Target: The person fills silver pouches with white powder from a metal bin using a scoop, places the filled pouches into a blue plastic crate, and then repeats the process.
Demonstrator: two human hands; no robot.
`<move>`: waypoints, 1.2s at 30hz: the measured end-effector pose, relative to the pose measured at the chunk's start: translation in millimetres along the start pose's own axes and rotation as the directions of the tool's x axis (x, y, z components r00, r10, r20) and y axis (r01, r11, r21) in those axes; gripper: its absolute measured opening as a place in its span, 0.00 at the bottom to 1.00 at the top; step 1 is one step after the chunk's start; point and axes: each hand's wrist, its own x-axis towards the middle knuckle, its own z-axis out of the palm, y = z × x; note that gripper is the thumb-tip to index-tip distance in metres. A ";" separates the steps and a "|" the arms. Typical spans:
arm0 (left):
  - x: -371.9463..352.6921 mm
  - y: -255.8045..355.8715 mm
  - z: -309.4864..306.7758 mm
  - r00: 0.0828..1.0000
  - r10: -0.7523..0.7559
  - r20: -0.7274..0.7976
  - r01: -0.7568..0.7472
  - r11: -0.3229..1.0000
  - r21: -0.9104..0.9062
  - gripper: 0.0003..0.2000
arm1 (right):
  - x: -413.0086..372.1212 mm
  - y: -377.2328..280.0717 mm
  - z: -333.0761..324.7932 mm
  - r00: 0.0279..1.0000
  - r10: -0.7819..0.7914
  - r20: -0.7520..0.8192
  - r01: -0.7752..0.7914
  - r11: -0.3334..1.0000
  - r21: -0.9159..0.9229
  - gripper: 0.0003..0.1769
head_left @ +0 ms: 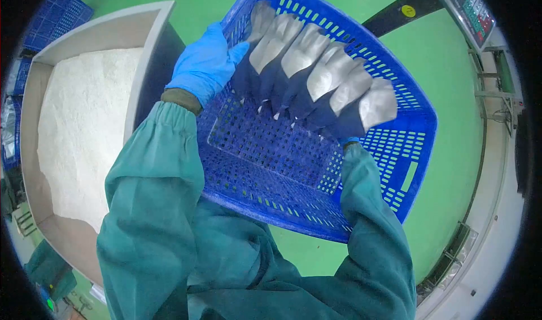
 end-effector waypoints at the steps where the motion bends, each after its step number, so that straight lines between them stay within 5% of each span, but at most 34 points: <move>1: -1.8 0.7 -2.7 1.000 -0.027 0.013 0.027 1.000 0.013 0.30 | -4.4 -2.5 4.6 1.000 0.005 -0.003 -0.005 1.000 0.007 0.29; 7: -9.7 -10.1 -11.2 1.000 -0.007 0.030 0.008 0.999 -0.036 0.32 | -30.2 -36.9 1.8 0.985 -0.159 -0.067 0.172 0.896 0.409 0.31; 10: -14.1 -3.4 -23.9 0.995 -0.024 0.101 0.029 0.999 -0.042 0.36 | -57.8 -76.0 -27.6 0.903 -0.419 -0.090 0.324 0.530 0.784 0.32; 12: -33.2 3.9 -38.2 0.995 0.028 -0.098 -0.020 0.997 0.076 0.41 | -91.2 -94.8 -63.1 0.807 -0.586 -0.063 0.299 0.314 0.901 0.33; 14: -63.6 15.5 -78.1 0.988 0.069 -0.139 -0.057 0.995 0.086 0.43 | -131.3 -98.5 -91.4 0.723 -0.691 -0.014 0.245 0.237 0.940 0.33; 15: -85.8 18.2 -102.7 0.974 0.090 -0.209 -0.095 0.995 -0.013 0.41 | -211.5 -111.5 -107.5 0.796 -0.601 0.079 0.179 0.357 0.917 0.36; 16: -107.5 19.1 -126.9 0.951 0.114 -0.287 -0.148 0.984 -0.102 0.38 | -229.1 -114.5 -115.6 0.803 -0.596 -0.014 0.278 0.354 0.893 0.38; 18: -155.1 20.6 -169.6 0.939 -0.168 -0.301 -0.014 0.854 -0.520 0.28 | -252.3 -120.9 -129.0 0.698 -0.677 -0.235 0.484 0.204 0.851 0.33; 19: -171.1 7.8 -175.8 0.857 -0.166 -0.488 -0.115 0.861 -0.495 0.19 | -272.3 -128.0 -133.2 0.646 -0.686 -0.334 0.575 0.150 0.804 0.30; 20: -200.5 17.4 -197.9 0.866 -0.316 -0.389 -0.040 0.729 -0.683 0.16 | -318.5 -132.9 -120.4 0.641 -0.654 -0.402 0.645 0.174 0.745 0.27; 21: -224.3 18.0 -205.4 0.827 -0.266 -0.495 -0.178 0.712 -0.680 0.13 | -370.7 -140.5 -93.9 0.291 -0.695 -0.658 0.946 0.105 0.307 0.21; 22: -247.2 15.1 -208.2 0.768 -0.078 -0.635 -0.290 0.842 -0.455 0.10 | -419.4 -149.6 -61.4 -0.123 -0.691 -0.713 0.974 0.052 -0.219 0.16; 23: -271.3 20.1 -210.8 0.666 0.106 -0.738 -0.381 0.899 -0.215 0.15 | -474.9 -154.4 -41.9 -0.169 -0.803 -0.572 0.981 -0.079 -0.179 0.15; 24: -295.1 22.6 -213.9 0.620 0.264 -0.739 -0.500 0.859 -0.112 0.29 | -533.6 -158.5 -11.2 -0.110 -0.936 -0.336 0.970 -0.174 0.168 0.15; 25: -320.5 37.6 -220.8 0.567 0.343 -0.749 -0.528 0.849 -0.010 0.30 | -587.6 -158.4 24.5 -0.107 -0.990 -0.097 0.838 -0.142 0.527 0.15; 26: -343.8 47.3 -228.2 0.513 0.417 -0.750 -0.547 0.833 0.088 0.31 | -637.7 -157.3 71.9 -0.116 -0.981 0.155 0.593 0.056 0.803 0.16; 27: -361.5 41.6 -232.3 0.619 0.442 -0.649 -0.430 0.883 0.191 0.32 | -674.6 -151.3 111.5 -0.201 -0.908 0.367 0.068 0.361 0.930 0.21; 28: -381.3 31.8 -233.4 0.724 0.428 -0.541 -0.306 0.902 0.305 0.33 | -711.6 -145.0 151.2 -0.273 -0.783 0.559 -0.427 0.620 0.659 0.26; 29: -381.1 -15.7 -213.8 0.792 0.243 -0.560 -0.034 0.933 0.357 0.34 | -750.0 -138.7 179.9 -0.428 -0.725 0.540 -0.533 0.685 0.497 0.32; 30: -407.0 -35.3 -231.8 0.748 0.199 -0.634 -0.153 0.980 0.128 0.31 | -776.7 -129.5 190.1 -0.569 -0.660 0.490 -0.597 0.742 0.305 0.39; 31: -424.1 -70.1 -232.6 0.707 -0.051 -0.706 -0.437 0.753 -0.492 0.29 | -791.9 -126.0 180.2 -0.577 -0.655 0.488 -0.593 0.747 0.300 0.39; 32: -466.2 -111.6 -243.7 0.659 -0.052 -0.750 0.151 0.986 0.064 0.25 | -800.9 -126.4 161.0 -0.599 -0.624 0.502 -0.462 0.781 0.420 0.38; 33: -510.1 -215.4 -221.2 0.619 -0.359 -0.698 0.204 0.932 -0.299 0.23 | -801.3 -125.5 143.5 -0.616 -0.591 0.521 -0.313 0.790 0.527 0.37; 34: -574.1 -295.8 -199.8 0.555 -0.366 -0.747 0.125 0.925 -0.360 0.18 | -790.0 -119.0 127.2 -0.558 -0.680 0.475 -0.194 0.663 0.723 0.30; 35: -636.9 -373.3 -179.5 0.488 -0.369 -0.791 0.036 0.914 -0.405 0.14 | -763.1 -131.6 110.0 -0.508 -0.693 0.511 0.117 0.532 0.839 0.22; 36: -683.7 -349.8 -189.8 0.543 -0.478 -0.691 0.447 0.861 -0.244 0.13 | -745.4 -131.7 94.5 -0.246 -0.844 0.477 0.155 0.451 0.879 0.12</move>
